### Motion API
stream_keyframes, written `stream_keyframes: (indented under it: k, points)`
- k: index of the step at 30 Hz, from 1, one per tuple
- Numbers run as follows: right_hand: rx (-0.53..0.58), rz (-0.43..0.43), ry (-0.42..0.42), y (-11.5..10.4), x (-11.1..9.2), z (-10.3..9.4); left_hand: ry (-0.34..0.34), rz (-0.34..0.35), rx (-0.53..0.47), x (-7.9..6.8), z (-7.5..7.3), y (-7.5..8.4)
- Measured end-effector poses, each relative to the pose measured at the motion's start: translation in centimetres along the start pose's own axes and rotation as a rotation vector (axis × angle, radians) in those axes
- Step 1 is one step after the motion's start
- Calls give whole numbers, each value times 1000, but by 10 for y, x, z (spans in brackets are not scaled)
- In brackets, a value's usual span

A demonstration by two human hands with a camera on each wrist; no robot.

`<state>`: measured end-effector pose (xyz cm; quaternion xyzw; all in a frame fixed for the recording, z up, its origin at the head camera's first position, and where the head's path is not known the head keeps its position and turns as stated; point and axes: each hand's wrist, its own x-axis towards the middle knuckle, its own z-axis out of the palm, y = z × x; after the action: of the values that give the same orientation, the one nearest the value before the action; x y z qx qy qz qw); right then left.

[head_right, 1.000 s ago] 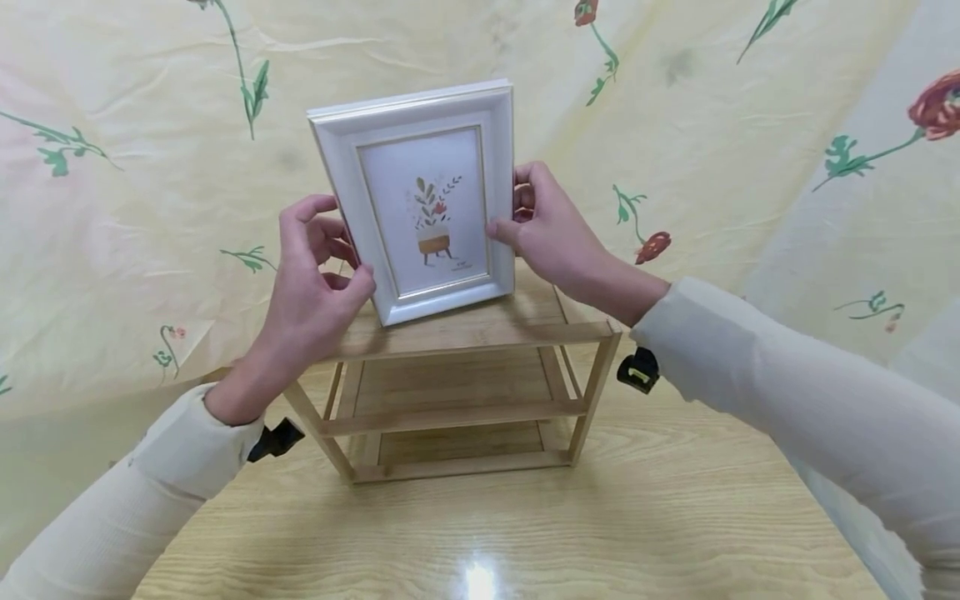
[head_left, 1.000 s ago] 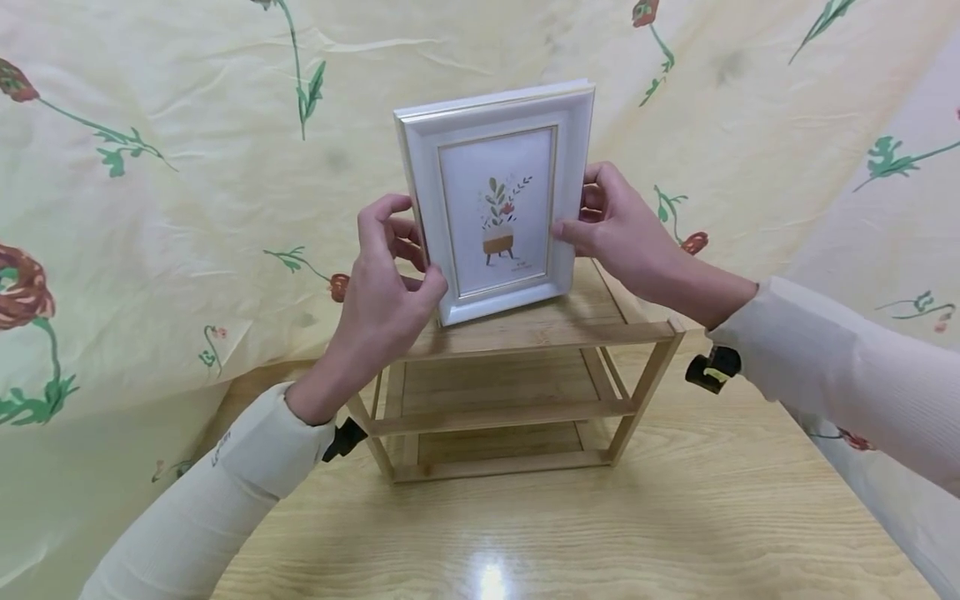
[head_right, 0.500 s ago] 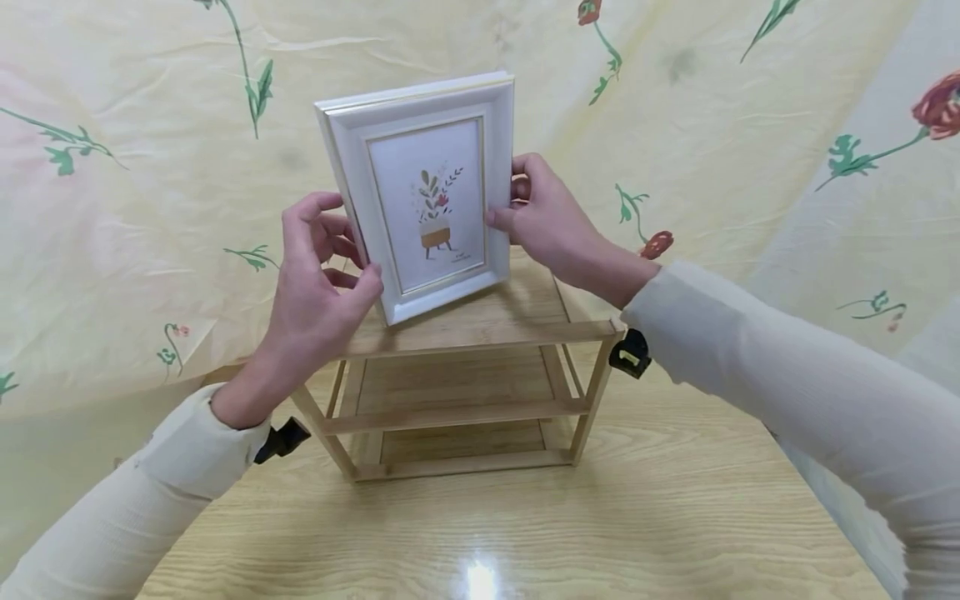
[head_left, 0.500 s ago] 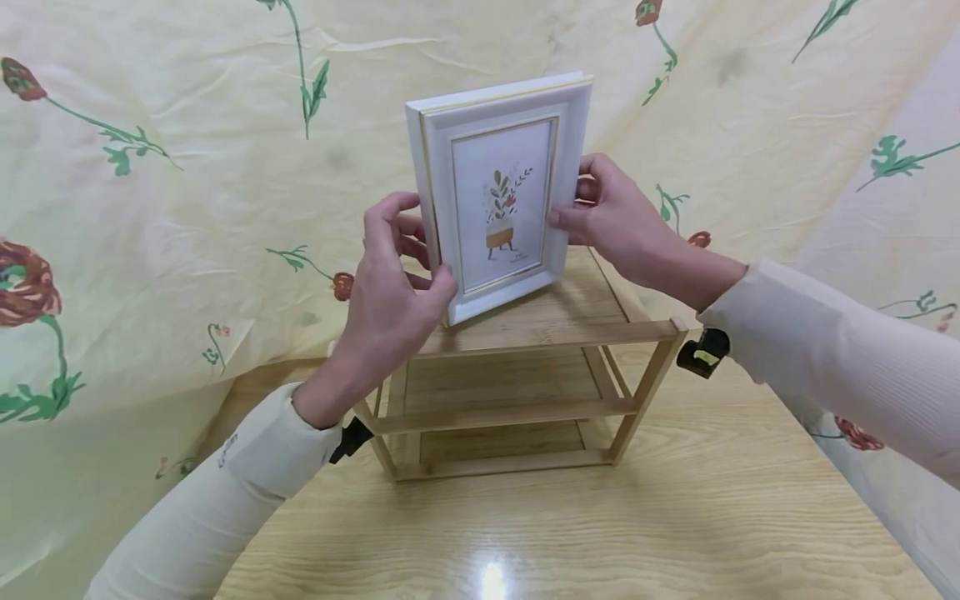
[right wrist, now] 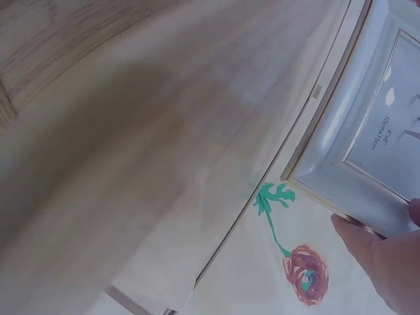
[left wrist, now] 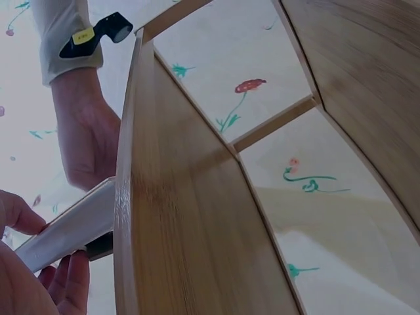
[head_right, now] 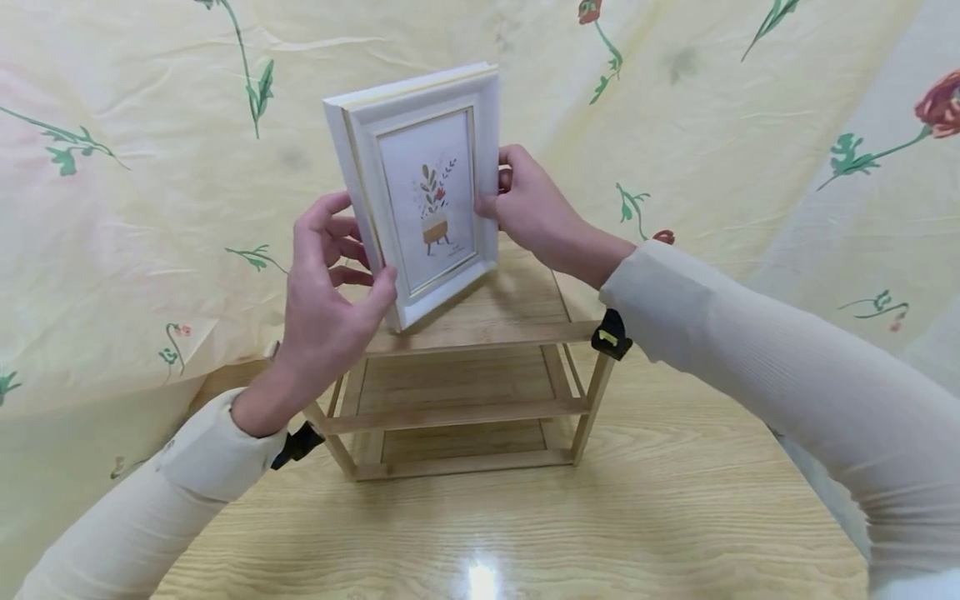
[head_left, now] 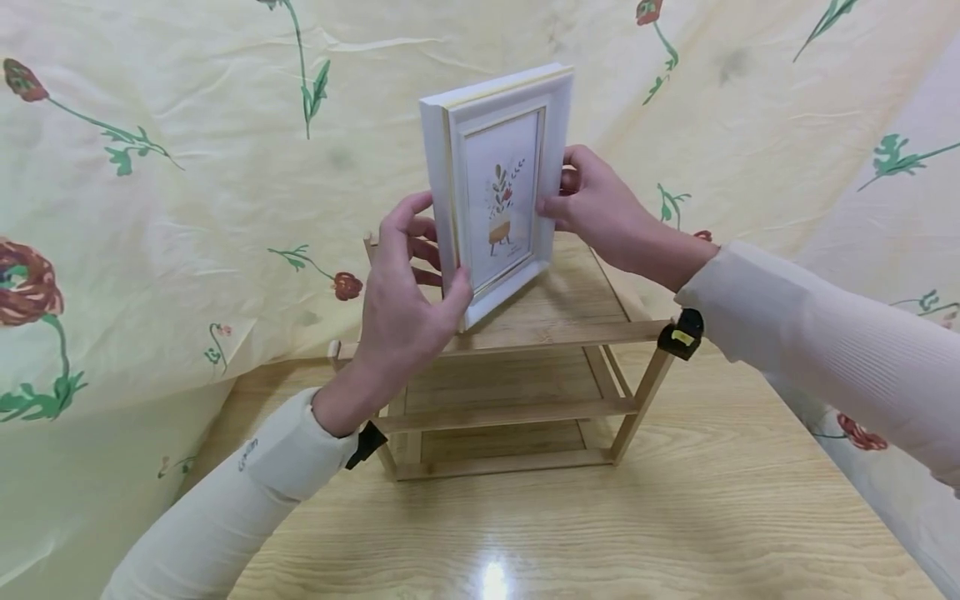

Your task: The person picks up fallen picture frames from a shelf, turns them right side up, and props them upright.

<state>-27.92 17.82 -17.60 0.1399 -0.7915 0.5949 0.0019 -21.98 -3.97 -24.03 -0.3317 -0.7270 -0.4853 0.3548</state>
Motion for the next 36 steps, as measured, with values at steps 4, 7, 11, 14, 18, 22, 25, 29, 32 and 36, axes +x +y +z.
stream_keyframes:
  k: [4, 7, 11, 14, 18, 22, 25, 29, 32, 36]
  points:
    - [6, -12, -3, 0, 3, 1, -12, 37, 16, -1, 3, 2]
    - [2, -27, -15, 0, 5, 1, -19, 60, 25, -1, 5, 4]
    - [-1, -46, -39, -2, 8, 0, -12, 82, 18, -1, 9, 8]
    - [10, -52, -55, -3, 11, 0, -7, 93, 7, -1, 13, 10]
    - [25, -65, -74, -1, 15, -1, -18, 92, -1, -1, 17, 12]
    - [39, -74, -94, 0, 18, 2, -28, 83, 8, -2, 22, 16]
    - [32, -77, -108, 0, 21, 5, -26, 89, 11, -3, 26, 17]
    - [-1, -91, -132, 0, 24, 8, -23, 115, 11, -3, 31, 19]
    - [-1, -135, -169, -1, 25, 12, -23, 139, 36, -3, 34, 22]
    - [25, -192, -195, -1, 25, 17, -18, 157, 60, -3, 37, 24]
